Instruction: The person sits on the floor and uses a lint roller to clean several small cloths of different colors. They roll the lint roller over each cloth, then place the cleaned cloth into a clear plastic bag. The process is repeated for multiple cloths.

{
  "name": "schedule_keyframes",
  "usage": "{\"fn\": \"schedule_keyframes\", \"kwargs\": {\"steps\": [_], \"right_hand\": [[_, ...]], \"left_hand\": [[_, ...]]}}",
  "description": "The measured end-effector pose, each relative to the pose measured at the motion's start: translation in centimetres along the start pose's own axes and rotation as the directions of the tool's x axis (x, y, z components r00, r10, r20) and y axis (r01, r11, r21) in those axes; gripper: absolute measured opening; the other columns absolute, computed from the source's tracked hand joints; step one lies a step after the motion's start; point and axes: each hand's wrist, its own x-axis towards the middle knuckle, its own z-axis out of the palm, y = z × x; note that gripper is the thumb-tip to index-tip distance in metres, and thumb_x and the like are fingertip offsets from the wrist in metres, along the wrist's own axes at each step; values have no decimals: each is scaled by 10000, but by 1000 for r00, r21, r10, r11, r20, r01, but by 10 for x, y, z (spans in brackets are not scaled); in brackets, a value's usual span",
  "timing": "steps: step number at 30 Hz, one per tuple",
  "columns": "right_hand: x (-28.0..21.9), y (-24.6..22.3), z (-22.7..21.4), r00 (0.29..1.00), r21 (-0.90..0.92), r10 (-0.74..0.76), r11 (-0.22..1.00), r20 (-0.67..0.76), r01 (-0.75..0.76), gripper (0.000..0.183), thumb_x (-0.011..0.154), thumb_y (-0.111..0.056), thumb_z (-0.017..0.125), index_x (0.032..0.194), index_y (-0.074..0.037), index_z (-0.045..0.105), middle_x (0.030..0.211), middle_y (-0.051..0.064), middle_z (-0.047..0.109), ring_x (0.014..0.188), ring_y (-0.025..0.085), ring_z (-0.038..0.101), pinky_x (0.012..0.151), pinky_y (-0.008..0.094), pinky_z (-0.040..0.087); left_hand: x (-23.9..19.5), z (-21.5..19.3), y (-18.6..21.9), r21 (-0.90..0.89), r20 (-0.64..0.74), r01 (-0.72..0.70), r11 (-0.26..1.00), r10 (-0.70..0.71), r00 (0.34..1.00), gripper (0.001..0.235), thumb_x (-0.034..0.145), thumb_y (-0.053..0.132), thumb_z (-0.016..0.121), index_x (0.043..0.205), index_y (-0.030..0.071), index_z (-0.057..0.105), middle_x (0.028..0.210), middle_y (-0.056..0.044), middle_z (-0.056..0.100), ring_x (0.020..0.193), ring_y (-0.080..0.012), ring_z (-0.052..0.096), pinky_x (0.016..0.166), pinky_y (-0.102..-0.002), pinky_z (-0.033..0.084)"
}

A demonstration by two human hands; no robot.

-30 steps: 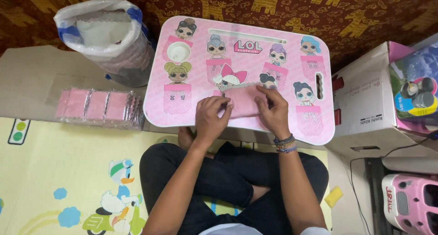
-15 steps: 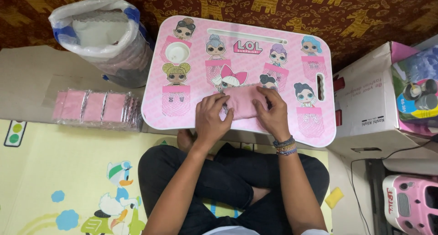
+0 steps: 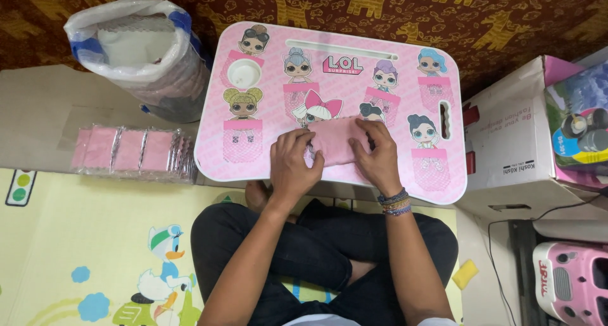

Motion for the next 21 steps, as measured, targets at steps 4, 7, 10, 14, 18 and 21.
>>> {"fn": "schedule_keyframes", "kwargs": {"steps": [4,7,10,14,18,21], "right_hand": [[1,-4,-1,1000,-20,14,1000,13,-13,380,902,-97,752,1266,0,696,1138,213,651,1105,429,660,905,493,563],[0,-7,-2,1000,-15,24,1000,11,-24,380,906,-91,750,1268,7,695,1140,217,643,1103,431,660,900,497,564],[0,-9,-2,999,-16,34,999,9,-34,380,902,-94,750,1264,11,697,1141,224,639,1104,442,658,897,502,564],[1,-8,-1,999,-16,32,999,9,-31,386,897,-91,754,1262,18,696,1149,227,635,1111,447,654,899,508,563],[1,-8,-1,999,-25,29,999,15,-29,398,897,-104,752,1272,13,689,1165,226,628,1124,452,647,907,517,562],[2,-11,-2,999,-30,31,999,25,-30,394,907,-114,745,1273,21,684,1186,235,623,1140,458,642,923,521,559]], "left_hand": [[2,-2,3,7,4,11,1000,-11,1000,420,790,197,721,1183,50,710,1136,-108,654,1119,-314,592,914,-474,444],[2,-1,3,24,9,16,1000,-16,1000,448,782,202,717,1198,37,699,1150,-121,652,1127,-326,591,914,-480,444],[1,-2,4,30,-2,11,999,-11,1000,453,782,193,708,1205,33,693,1160,-130,647,1127,-335,589,910,-481,445],[2,-3,3,14,-1,17,1000,-17,1000,467,789,179,692,1228,20,678,1177,-146,641,1128,-349,587,908,-484,448],[2,-6,4,-10,12,19,1000,-19,1000,456,805,165,678,1236,16,674,1195,-147,641,1131,-347,588,912,-478,447],[1,-6,4,9,0,-23,1000,23,1000,455,800,161,682,1235,30,683,1227,-138,636,1156,-344,577,919,-485,446]]}}
